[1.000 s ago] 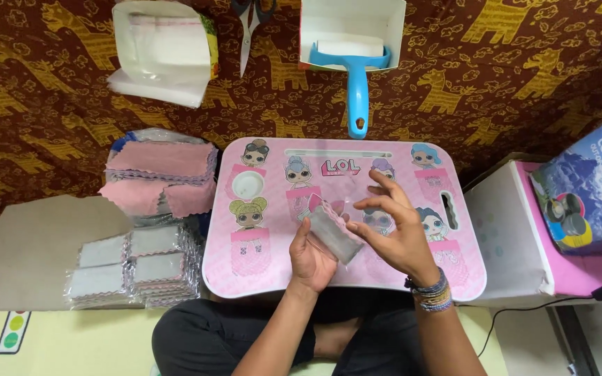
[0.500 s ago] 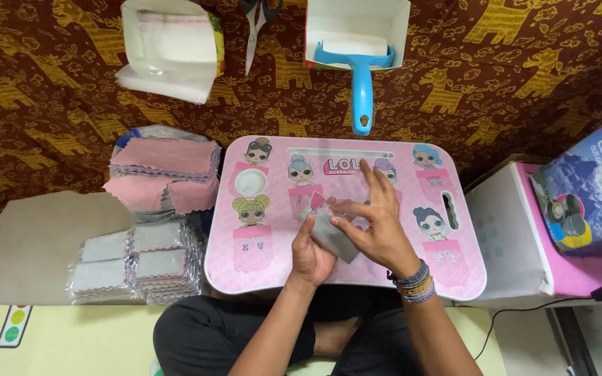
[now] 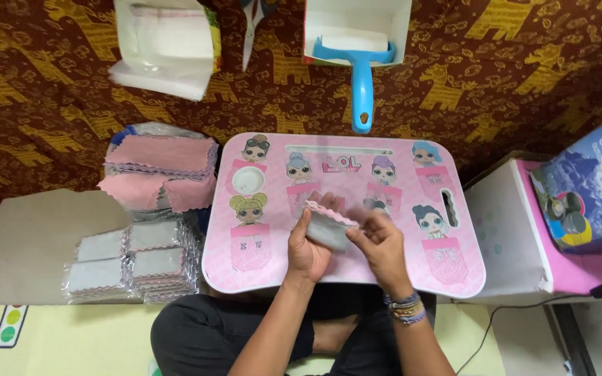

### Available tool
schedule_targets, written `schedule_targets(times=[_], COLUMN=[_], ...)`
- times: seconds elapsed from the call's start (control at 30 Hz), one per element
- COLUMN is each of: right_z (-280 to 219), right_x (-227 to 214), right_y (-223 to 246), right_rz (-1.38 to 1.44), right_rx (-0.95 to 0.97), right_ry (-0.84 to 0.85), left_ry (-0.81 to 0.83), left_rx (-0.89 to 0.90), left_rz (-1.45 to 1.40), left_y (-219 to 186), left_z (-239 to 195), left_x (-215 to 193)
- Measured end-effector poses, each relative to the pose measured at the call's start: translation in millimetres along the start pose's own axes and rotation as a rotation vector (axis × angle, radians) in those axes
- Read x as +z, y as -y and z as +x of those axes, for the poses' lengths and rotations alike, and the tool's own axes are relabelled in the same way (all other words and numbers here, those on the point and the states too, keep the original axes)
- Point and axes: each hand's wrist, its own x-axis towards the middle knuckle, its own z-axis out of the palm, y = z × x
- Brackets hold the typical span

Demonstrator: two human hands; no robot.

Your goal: The person sits on the floor and repeatedly folds small grey and pink cloths, places them into clear plastic bags, and uses a blue lint roller to smooth the cloths before and after packaging. The person stacks the packaged cloths to the side.

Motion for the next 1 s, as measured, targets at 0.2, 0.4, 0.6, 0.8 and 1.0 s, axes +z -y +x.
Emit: schedule_targets(times=[0.2, 0.4, 0.6, 0.8, 1.0], right_z=[-12.8, -9.3, -11.2, -10.4, 2.2], right_x=[21.5, 9.9, 12.7, 6.2, -10.0], right_y=[27.2, -1.9, 1.0, -6.2, 20.0], right_rz=[0.028, -0.065, 0.023, 0.053, -0.107], right_rx=[-0.085, -0.077, -0.059, -0.051, -0.131], right_ry=[-0.112, -0.133, -0.154, -0.176, -0.090], left_ry=[-0.005, -0.022, -0.015, -0.012, 0.078], left_rx=[0.054, 0.088, 0.062, 0.064, 0.096], left_rz=[0.063, 0.052, 0.018, 0.020, 0.413], left_y=[6.4, 7.2, 13.1, 11.2, -11.1], left_z=[3.5, 11.7, 16.6, 8.1, 18.4], left_x=[-12.2, -23.5, -31.3, -19.9, -50.9])
